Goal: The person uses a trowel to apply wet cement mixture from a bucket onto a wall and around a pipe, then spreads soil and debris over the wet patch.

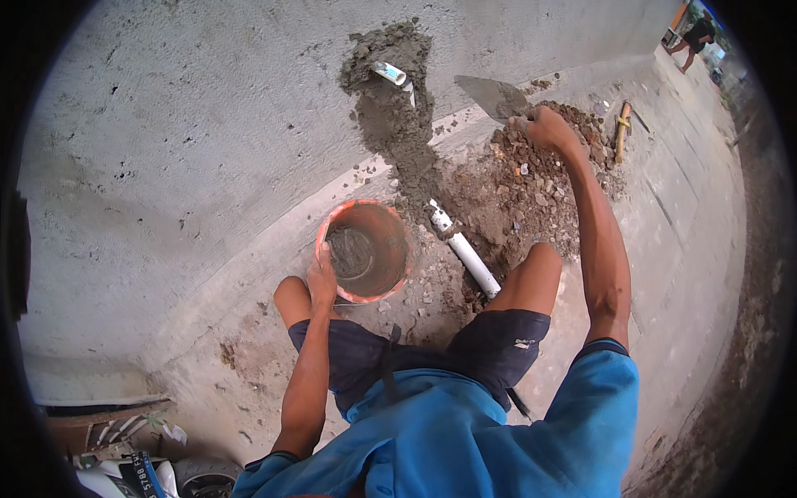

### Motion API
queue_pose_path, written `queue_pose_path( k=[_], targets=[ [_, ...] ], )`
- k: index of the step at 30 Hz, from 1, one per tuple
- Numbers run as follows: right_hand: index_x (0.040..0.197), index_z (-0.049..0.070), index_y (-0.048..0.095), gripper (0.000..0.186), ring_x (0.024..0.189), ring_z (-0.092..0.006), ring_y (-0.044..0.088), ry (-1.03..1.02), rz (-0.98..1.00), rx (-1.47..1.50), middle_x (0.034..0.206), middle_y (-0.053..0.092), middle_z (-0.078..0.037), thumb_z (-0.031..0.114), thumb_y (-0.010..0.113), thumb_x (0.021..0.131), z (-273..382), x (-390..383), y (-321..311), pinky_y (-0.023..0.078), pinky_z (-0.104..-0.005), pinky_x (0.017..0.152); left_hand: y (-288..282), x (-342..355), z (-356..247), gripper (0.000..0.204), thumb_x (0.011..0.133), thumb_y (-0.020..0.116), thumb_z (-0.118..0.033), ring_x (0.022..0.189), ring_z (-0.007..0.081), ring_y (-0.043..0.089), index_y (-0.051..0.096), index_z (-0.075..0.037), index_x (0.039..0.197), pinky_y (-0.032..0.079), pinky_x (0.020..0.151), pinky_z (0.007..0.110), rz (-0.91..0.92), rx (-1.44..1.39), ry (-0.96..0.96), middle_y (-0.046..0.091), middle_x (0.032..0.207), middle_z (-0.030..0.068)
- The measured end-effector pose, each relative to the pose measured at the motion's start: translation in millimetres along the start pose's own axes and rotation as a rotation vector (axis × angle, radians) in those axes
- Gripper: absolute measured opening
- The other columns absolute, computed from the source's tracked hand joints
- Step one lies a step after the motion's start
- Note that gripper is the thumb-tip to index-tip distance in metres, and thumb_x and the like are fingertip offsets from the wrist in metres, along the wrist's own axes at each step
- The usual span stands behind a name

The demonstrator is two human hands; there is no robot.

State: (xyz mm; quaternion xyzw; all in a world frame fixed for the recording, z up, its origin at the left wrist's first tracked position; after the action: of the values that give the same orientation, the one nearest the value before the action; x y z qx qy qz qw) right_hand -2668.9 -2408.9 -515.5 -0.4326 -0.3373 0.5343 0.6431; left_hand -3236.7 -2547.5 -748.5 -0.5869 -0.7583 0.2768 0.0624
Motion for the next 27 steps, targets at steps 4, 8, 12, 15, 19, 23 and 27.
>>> queue_pose_path(
  k=[4, 8, 12, 15, 19, 23, 27],
  targets=[
    [0.068, 0.005, 0.059, 0.065, 0.040, -0.0148, 0.046, -0.026, 0.183, 0.046, 0.050, 0.050, -0.003, 0.063, 0.059, 0.096, 26.9, -26.3, 3.2, 0.040, -0.0374, 0.045, -15.9, -13.4, -17.1, 0.076, 0.104, 0.041, -0.060, 0.116, 0.0393, 0.063, 0.057, 0.007, 0.136, 0.044, 0.101, 0.043, -0.046, -0.015, -0.055, 0.066, 0.119, 0.0305],
    [0.087, 0.005, 0.057, 0.036, 0.049, -0.0122, 0.052, 0.339, 0.271, 0.933, 0.060, 0.051, -0.001, 0.037, 0.059, 0.103, -7.8, -24.6, 92.6, 0.044, -0.0277, 0.042, -9.5, -8.0, -7.2, 0.074, 0.104, 0.041, -0.059, 0.119, 0.0378, 0.062, 0.059, 0.005, 0.136, 0.044, 0.103, 0.042, -0.082, -0.059, 0.009, 0.066, 0.122, 0.0284],
    [0.097, 0.005, 0.055, 0.030, 0.053, -0.0109, 0.051, 0.389, 0.076, 1.604, 0.072, 0.051, -0.001, 0.033, 0.052, 0.106, 46.2, -47.7, 142.1, 0.043, -0.0273, 0.043, 5.2, -6.9, -20.4, 0.070, 0.104, 0.044, -0.055, 0.123, 0.0355, 0.060, 0.056, 0.005, 0.138, 0.043, 0.105, 0.041, -0.049, -0.039, -0.005, 0.063, 0.129, 0.0269],
    [0.100, 0.003, 0.057, 0.034, 0.052, -0.0100, 0.048, 0.312, 0.156, 1.858, 0.070, 0.052, 0.000, 0.037, 0.055, 0.104, 102.0, -88.7, 191.5, 0.042, -0.0247, 0.045, -3.4, -14.1, -28.4, 0.070, 0.104, 0.048, -0.054, 0.127, 0.0302, 0.057, 0.053, 0.004, 0.141, 0.042, 0.106, 0.040, 0.025, -0.128, 0.003, 0.061, 0.134, 0.0230],
    [0.091, 0.004, 0.060, 0.040, 0.053, -0.0114, 0.050, 0.209, 0.437, 1.193, 0.073, 0.056, -0.002, 0.043, 0.060, 0.100, 112.6, -168.6, 232.4, 0.042, -0.0285, 0.048, 1.9, -19.9, -19.9, 0.072, 0.102, 0.052, -0.056, 0.132, 0.0257, 0.051, 0.050, 0.002, 0.146, 0.038, 0.110, 0.038, 0.107, -0.298, -0.024, 0.057, 0.140, 0.0183],
    [0.097, 0.001, 0.066, 0.046, 0.059, -0.0159, 0.059, 0.078, 0.771, 0.658, 0.076, 0.060, -0.008, 0.046, 0.061, 0.098, 82.0, -223.5, 264.4, 0.048, -0.0336, 0.054, 6.6, -25.2, -45.7, 0.072, 0.101, 0.054, -0.056, 0.131, 0.0268, 0.052, 0.051, 0.001, 0.146, 0.037, 0.111, 0.037, 0.129, -0.198, 0.012, 0.058, 0.139, 0.0197],
    [0.123, -0.006, 0.059, 0.041, 0.084, -0.0363, 0.072, -0.305, 0.383, 0.148, 0.104, 0.068, -0.025, 0.025, 0.055, 0.097, 103.4, -205.6, 315.3, 0.057, -0.0490, 0.076, 18.8, -8.8, -62.4, 0.071, 0.100, 0.055, -0.058, 0.129, 0.0306, 0.056, 0.056, -0.001, 0.142, 0.039, 0.110, 0.039, 0.246, -0.071, 0.111, 0.062, 0.134, 0.0226]
  ],
)
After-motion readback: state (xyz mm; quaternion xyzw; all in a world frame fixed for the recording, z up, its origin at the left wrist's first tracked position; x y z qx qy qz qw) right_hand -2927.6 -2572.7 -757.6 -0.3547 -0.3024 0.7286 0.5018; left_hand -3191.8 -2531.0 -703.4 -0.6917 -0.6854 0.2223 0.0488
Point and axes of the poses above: each hand's wrist, its own x-axis towards the middle knuckle, its own y-axis out of the palm, z = x × y, the point moved 10 cm from there along x, towards the middle knuckle
